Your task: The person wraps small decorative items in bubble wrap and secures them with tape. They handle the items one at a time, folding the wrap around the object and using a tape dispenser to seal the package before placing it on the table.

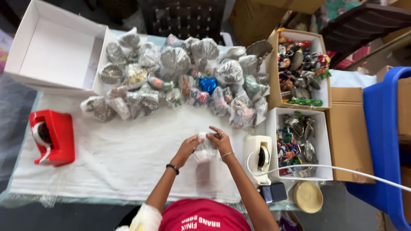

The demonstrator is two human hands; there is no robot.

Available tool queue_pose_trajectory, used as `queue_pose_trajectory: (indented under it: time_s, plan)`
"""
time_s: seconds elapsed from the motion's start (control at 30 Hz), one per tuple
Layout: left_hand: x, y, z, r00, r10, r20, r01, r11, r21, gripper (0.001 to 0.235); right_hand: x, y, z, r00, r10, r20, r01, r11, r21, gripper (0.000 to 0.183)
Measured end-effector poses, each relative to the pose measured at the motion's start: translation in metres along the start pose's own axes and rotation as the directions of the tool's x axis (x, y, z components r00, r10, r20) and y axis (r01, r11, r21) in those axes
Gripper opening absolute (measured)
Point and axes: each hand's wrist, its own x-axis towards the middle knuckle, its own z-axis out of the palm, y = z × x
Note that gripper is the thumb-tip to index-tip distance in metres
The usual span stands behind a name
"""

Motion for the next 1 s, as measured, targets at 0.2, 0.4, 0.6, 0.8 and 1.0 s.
queue_pose_trajectory:
  time_s: [0.2,0.4,0.6,0.8,1.0]
  plan:
    - [-0.003,0.008,0.02,0.994,0.03,-0.108,-0.011,0.986,0.168,0.043,-0.003,-0.013,0.005,0.999,-0.032,0.031,0.03,0.998,0.06,0.054]
    - [0.001,0.007,0.017,0.983,0.14,-0.116,-0.121,0.98,0.159,0.052,0.007,-0.012,-0.013,0.979,-0.033,0.2,0.055,0.993,-0.106,0.049]
    - [0.02,-0.028,0.002,0.828,0.487,-0.277,-0.19,0.709,0.679,0.071,-0.027,-0.067,0.022,0.907,-0.401,0.126,0.419,0.84,-0.345,0.055]
    - [0.003,0.01,-0.008,0.99,-0.143,-0.005,0.116,0.82,-0.561,0.061,-0.029,-0.043,0.026,0.616,-0.686,0.386,0.719,0.291,-0.631,0.038]
    - [0.054,-0.01,-0.036,0.986,0.004,-0.167,-0.024,0.993,-0.116,0.041,-0.031,-0.017,0.028,0.609,-0.625,0.489,0.699,0.131,-0.703,0.049]
